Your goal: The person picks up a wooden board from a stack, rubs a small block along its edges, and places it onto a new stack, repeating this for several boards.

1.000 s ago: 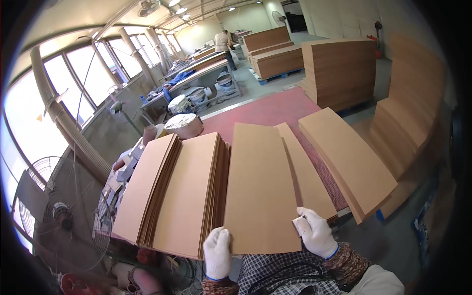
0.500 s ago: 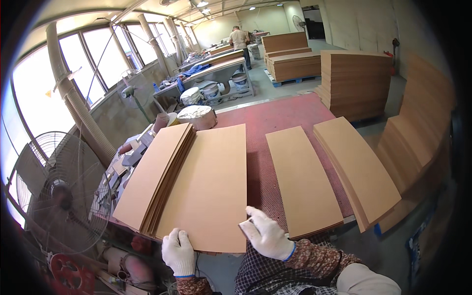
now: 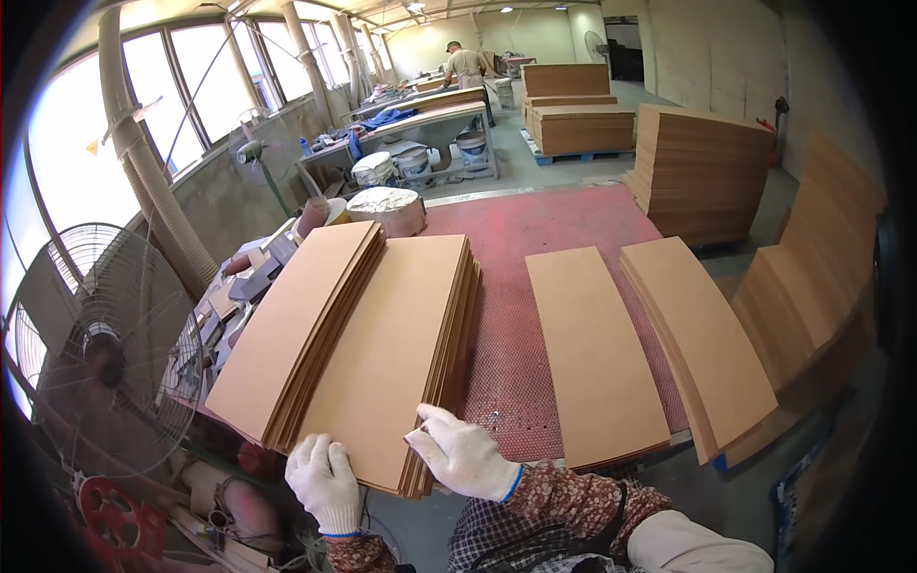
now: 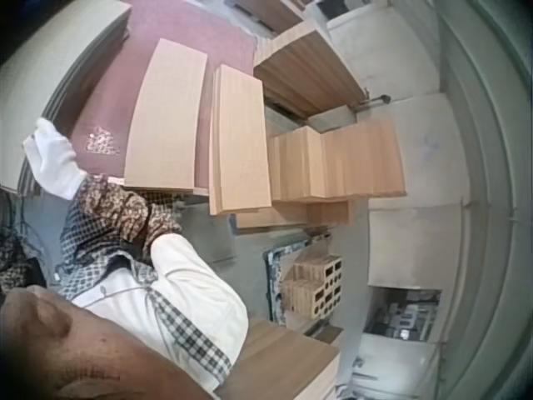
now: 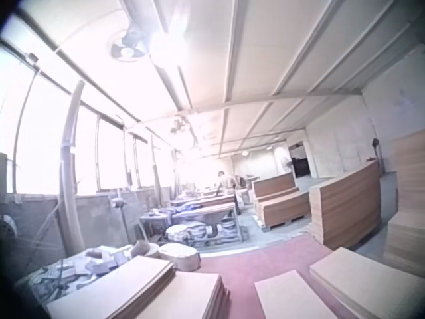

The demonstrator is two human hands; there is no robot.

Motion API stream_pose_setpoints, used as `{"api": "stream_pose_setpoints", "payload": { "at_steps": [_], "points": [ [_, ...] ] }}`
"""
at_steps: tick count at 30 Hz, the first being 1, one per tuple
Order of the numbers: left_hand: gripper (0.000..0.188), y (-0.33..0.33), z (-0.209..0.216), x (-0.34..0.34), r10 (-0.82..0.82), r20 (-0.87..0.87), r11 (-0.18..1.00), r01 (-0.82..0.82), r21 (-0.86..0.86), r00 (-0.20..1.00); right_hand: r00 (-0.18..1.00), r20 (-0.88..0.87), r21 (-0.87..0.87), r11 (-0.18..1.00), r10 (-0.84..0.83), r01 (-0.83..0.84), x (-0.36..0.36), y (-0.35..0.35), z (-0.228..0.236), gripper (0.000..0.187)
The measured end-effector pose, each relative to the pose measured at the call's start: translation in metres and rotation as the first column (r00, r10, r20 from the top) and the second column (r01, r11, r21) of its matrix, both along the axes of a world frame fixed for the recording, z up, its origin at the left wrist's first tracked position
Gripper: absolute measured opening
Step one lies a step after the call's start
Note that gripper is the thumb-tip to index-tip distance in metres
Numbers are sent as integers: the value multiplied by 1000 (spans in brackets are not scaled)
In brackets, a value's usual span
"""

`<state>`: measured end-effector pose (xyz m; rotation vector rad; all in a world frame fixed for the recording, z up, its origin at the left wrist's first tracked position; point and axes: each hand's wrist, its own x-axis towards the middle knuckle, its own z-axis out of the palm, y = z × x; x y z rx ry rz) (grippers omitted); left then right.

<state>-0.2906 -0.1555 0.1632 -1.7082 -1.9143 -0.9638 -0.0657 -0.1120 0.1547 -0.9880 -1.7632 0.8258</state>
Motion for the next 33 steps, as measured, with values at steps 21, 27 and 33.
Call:
{"api": "stream_pose_setpoints", "payload": {
  "at_steps": [21,27,33],
  "points": [
    [24,56,-56,193,-558,706,580,814,-44,436,836,442,-460,719,-324,521,221,-62,-72,48],
    [37,122,-113,259,-477,736,620,777,-107,481,436,760,2,674,-481,739,274,-98,-100,35],
    [49,162,-154,300,-511,542,732,668,-133,667,396,765,99,700,-508,708,275,-103,-102,33]
  ]
}}
